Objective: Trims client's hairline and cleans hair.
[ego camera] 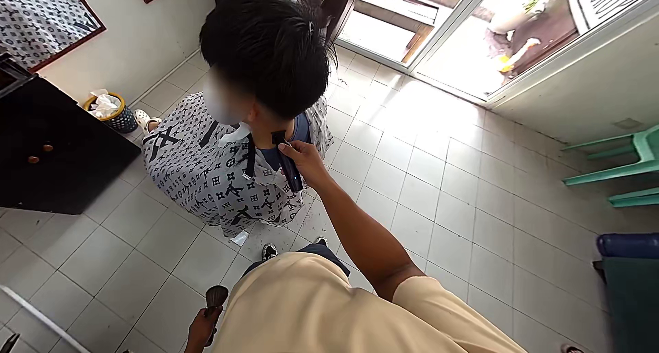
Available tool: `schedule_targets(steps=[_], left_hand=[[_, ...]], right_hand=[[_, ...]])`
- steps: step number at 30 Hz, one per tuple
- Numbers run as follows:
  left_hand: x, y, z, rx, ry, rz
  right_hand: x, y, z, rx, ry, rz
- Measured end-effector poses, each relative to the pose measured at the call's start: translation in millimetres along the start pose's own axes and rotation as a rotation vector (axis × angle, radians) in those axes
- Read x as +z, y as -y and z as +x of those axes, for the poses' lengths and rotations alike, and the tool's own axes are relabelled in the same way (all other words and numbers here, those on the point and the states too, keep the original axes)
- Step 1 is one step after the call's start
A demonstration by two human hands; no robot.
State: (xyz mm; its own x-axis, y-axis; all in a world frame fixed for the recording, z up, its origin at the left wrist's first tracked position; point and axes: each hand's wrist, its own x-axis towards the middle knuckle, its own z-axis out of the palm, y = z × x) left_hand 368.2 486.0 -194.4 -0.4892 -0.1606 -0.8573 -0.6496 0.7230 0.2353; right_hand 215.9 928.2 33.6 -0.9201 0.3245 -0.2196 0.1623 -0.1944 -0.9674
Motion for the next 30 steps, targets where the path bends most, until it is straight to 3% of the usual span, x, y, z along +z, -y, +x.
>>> schedule_targets(steps=[6,10,13,19,23,27,30], left_hand=[[-1,1,1,-0.019,0.004,-0.024],[6,25,27,0.027,-0.021,-0.001],[8,28,31,0.043,-0.028,-0.012],[3,14,21,0.010,-0.003,-0.025],[15,54,66,0.052,-0.029,-0.032],[11,58,78,0.030,0.026,-0.017],[16,69,94,0.044,-0.026,-0.019]], right_hand=[[3,-4,-16,-0.045,0.038,-0.112],[15,-10,-7,0.165,0.076,-0.092],[25,-7,-2,0.224,0.036,0.029],[34,-10,-4,0.034,0.004,0.044],[36,-6,-2,0.124,0.021,0.043],[40,-6,-7,-0.034,-0.003,0.041],[41,-8,2,0.036,-0.015,0.005]])
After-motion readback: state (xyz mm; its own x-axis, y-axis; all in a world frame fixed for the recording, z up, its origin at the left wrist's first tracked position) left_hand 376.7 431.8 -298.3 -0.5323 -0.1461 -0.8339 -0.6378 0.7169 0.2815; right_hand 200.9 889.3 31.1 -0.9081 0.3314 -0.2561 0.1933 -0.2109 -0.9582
